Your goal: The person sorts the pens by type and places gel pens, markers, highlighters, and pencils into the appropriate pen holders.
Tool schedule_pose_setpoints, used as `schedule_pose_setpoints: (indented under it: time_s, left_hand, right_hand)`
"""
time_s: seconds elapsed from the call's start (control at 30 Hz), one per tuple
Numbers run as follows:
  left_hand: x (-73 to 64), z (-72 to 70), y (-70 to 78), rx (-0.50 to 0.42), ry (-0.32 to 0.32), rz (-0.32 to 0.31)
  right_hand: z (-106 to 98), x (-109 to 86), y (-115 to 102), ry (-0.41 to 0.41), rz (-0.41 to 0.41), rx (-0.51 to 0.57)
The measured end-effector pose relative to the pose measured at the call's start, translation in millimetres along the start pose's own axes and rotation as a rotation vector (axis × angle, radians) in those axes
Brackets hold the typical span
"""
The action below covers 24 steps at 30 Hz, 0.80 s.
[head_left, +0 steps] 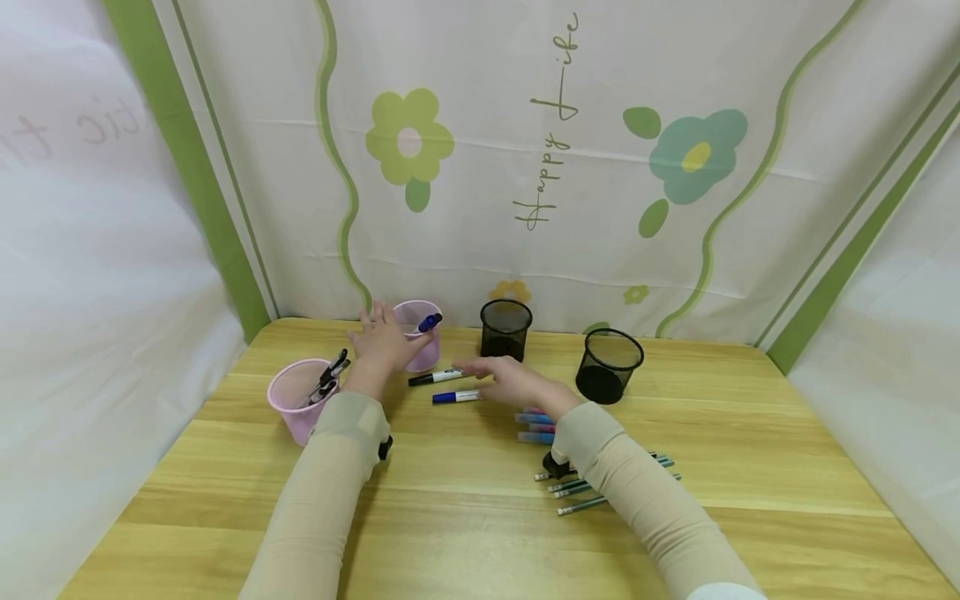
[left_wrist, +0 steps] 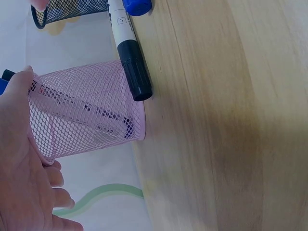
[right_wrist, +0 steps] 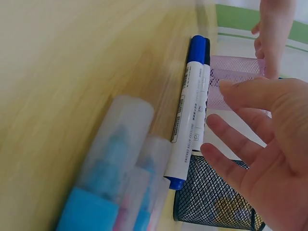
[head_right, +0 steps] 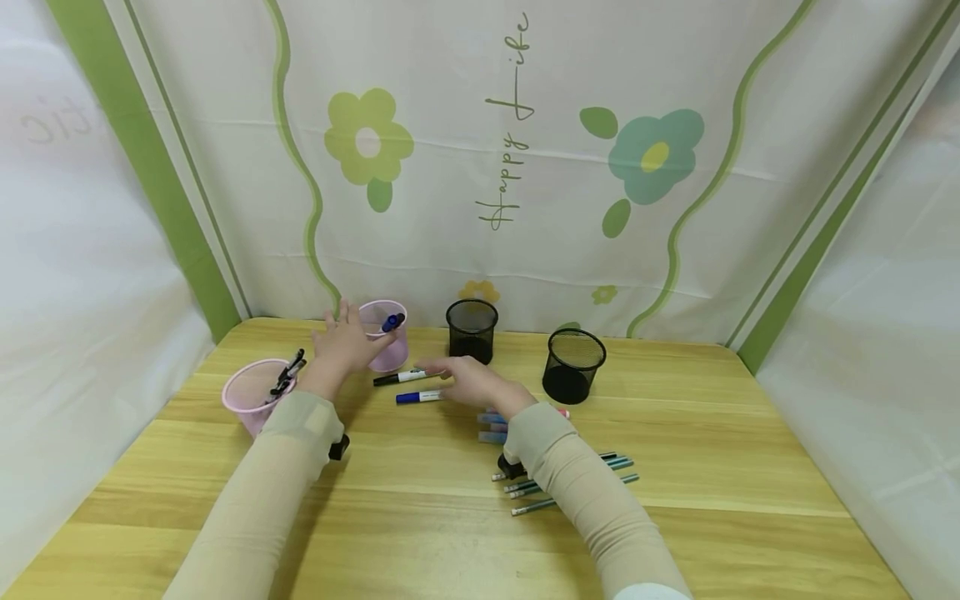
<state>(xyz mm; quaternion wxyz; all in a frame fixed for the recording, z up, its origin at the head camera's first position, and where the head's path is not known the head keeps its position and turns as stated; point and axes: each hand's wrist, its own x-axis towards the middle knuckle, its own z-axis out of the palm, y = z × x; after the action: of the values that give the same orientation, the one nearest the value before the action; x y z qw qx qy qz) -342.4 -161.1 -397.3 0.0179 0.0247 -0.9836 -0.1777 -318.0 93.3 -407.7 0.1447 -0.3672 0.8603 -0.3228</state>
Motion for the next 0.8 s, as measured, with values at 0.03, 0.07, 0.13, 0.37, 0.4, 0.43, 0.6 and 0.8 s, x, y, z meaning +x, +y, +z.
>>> schedule_pose_setpoints:
  time_s: [0.03,0.07,0.13,0.37,0.4,0.43,0.6,0.8]
  left_hand:
    - [0.5,0.3,0.0,-0.001,-0.001,0.0]
    - [0.5,0.4,0.1,-0.003,-0.002,0.0]
    - [0.9,0.7,0.0,-0.002,-0.003,0.0]
    - [0.6,0.2,0.4,-0.002,0.002,0.004]
    - [0.4,0.0,0.5,-0.004,0.0,0.005]
    - [0.2,-0.3,0.8,-0.004,-0.002,0.005]
    - [-1.1,-0.6,1.0,-0.001,-0.008,0.006]
    - [-1.1,-1.3,1.5,0.001,-0.012,0.004]
  right_hand:
    - [0,-0.1,1,-0.005,0.004,-0.007]
    - [1,-0.2,1,-0.011,0.01,-0.016]
    - [1,0.0,2,-0.018,0.018,-0.041]
    - [6,4.2,4,-0.038,0.017,-0.213]
    - [7,4.6,4,-0.042,0.014,-0.242]
    - [8,5.1,5,-0.046,0.012,-0.266]
    - [11,6.4,6,-0.054,-0.006,-0.34]
    - [13,6.4,10,-0.046,-0.046,-0.384]
